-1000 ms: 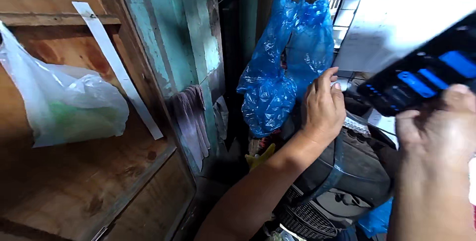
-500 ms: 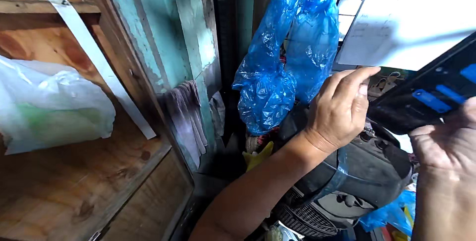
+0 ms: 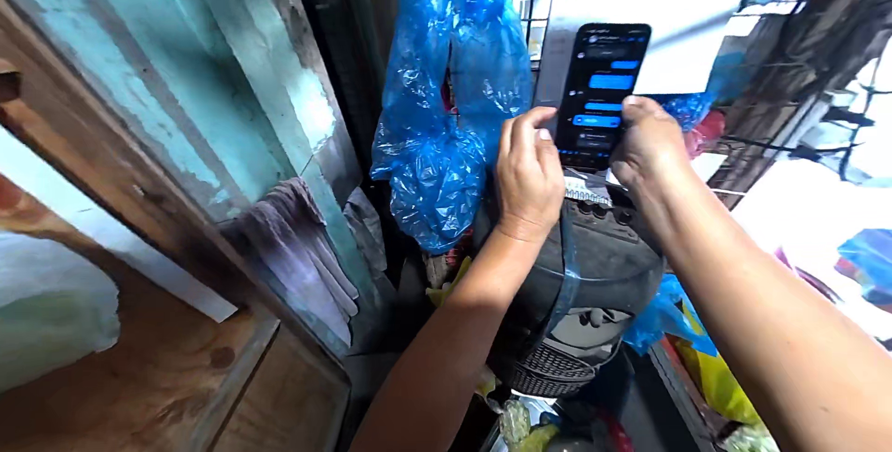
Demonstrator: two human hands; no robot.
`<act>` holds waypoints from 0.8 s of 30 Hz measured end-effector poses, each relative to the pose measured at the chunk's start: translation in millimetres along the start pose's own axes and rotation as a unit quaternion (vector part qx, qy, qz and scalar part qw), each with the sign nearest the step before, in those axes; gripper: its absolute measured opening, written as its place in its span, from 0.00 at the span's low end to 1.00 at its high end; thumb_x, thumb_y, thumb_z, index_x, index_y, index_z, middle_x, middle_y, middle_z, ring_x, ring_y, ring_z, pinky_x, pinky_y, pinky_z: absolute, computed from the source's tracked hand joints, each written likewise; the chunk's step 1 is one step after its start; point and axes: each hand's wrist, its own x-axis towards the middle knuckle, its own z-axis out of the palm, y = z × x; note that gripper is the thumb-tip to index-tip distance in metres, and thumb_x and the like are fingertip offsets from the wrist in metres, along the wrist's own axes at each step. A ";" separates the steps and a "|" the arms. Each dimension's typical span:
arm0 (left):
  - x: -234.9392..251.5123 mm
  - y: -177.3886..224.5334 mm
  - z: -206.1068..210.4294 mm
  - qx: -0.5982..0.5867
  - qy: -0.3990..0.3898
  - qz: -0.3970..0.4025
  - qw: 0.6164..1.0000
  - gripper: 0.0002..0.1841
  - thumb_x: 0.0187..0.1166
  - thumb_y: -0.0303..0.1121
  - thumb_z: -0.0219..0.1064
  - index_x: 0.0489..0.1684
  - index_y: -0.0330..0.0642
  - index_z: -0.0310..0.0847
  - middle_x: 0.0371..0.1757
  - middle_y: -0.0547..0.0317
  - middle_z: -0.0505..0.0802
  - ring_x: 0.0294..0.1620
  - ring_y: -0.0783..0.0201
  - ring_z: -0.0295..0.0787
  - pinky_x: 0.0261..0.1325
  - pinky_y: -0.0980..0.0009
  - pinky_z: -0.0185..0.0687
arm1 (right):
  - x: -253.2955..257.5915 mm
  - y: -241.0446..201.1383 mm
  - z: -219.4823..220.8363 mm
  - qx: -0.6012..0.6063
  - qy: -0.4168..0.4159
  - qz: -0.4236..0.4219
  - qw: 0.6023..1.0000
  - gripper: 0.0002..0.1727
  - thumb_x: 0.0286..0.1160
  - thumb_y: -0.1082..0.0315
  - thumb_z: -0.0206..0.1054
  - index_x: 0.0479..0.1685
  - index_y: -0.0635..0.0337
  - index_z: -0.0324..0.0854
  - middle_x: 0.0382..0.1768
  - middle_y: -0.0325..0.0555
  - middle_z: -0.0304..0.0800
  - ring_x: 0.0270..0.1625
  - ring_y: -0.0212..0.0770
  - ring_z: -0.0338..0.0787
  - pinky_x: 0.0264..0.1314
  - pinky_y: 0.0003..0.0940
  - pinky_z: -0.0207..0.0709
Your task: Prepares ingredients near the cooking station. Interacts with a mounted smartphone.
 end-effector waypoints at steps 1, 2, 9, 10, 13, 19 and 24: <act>0.1 -0.4 -0.7 -0.003 0.000 -0.013 1.000 0.16 0.85 0.23 0.50 0.61 0.29 0.82 0.58 0.42 0.89 0.58 0.58 0.88 0.63 0.66 0.84 | 2.2 2.9 1.1 -0.002 0.001 0.015 1.000 0.13 0.93 0.65 0.49 0.64 0.58 0.75 0.48 0.45 0.87 0.49 0.37 0.91 0.52 0.40 0.88; 0.1 -0.9 -1.2 -0.002 0.001 -0.024 1.000 0.16 0.85 0.23 0.50 0.62 0.29 0.81 0.59 0.41 0.89 0.59 0.57 0.88 0.63 0.66 0.83 | 3.7 5.7 2.0 -0.004 0.002 0.025 1.000 0.14 0.93 0.64 0.48 0.64 0.58 0.74 0.48 0.45 0.87 0.48 0.37 0.91 0.51 0.39 0.88; -0.5 -1.7 -2.4 0.002 0.011 -0.055 0.998 0.15 0.86 0.23 0.49 0.61 0.28 0.79 0.60 0.42 0.88 0.59 0.58 0.87 0.63 0.66 0.82 | 1.7 11.8 1.2 0.013 0.006 0.056 0.998 0.14 0.94 0.64 0.49 0.65 0.58 0.74 0.48 0.46 0.88 0.47 0.38 0.92 0.49 0.39 0.89; -0.5 -1.8 -2.4 0.003 0.012 -0.056 0.998 0.15 0.86 0.23 0.49 0.61 0.28 0.79 0.60 0.42 0.88 0.58 0.58 0.87 0.63 0.66 0.82 | 0.3 11.9 1.4 0.009 -0.001 0.059 0.998 0.14 0.94 0.64 0.49 0.66 0.58 0.74 0.48 0.47 0.88 0.47 0.39 0.92 0.50 0.39 0.89; 0.6 -1.2 -3.1 0.000 0.009 -0.066 0.998 0.16 0.87 0.24 0.48 0.61 0.28 0.79 0.60 0.41 0.87 0.58 0.58 0.86 0.63 0.66 0.82 | -4.0 11.6 3.2 -0.014 -0.035 0.065 0.997 0.14 0.95 0.64 0.48 0.65 0.59 0.74 0.47 0.47 0.88 0.46 0.39 0.93 0.49 0.39 0.89; 2.0 -3.2 -4.1 -0.002 -0.001 -0.087 0.996 0.16 0.87 0.24 0.48 0.62 0.29 0.79 0.60 0.41 0.87 0.60 0.57 0.85 0.64 0.65 0.81 | 0.1 15.1 6.0 -0.026 -0.059 0.098 0.993 0.15 0.96 0.63 0.47 0.68 0.58 0.72 0.50 0.49 0.88 0.48 0.41 0.92 0.50 0.41 0.88; 2.1 -3.2 -4.1 0.012 -0.001 -0.099 0.995 0.15 0.88 0.24 0.49 0.60 0.30 0.80 0.58 0.42 0.86 0.57 0.58 0.85 0.62 0.66 0.80 | 4.0 17.5 4.1 -0.017 -0.047 0.121 0.991 0.17 0.96 0.60 0.46 0.72 0.58 0.71 0.53 0.51 0.88 0.51 0.42 0.92 0.52 0.42 0.88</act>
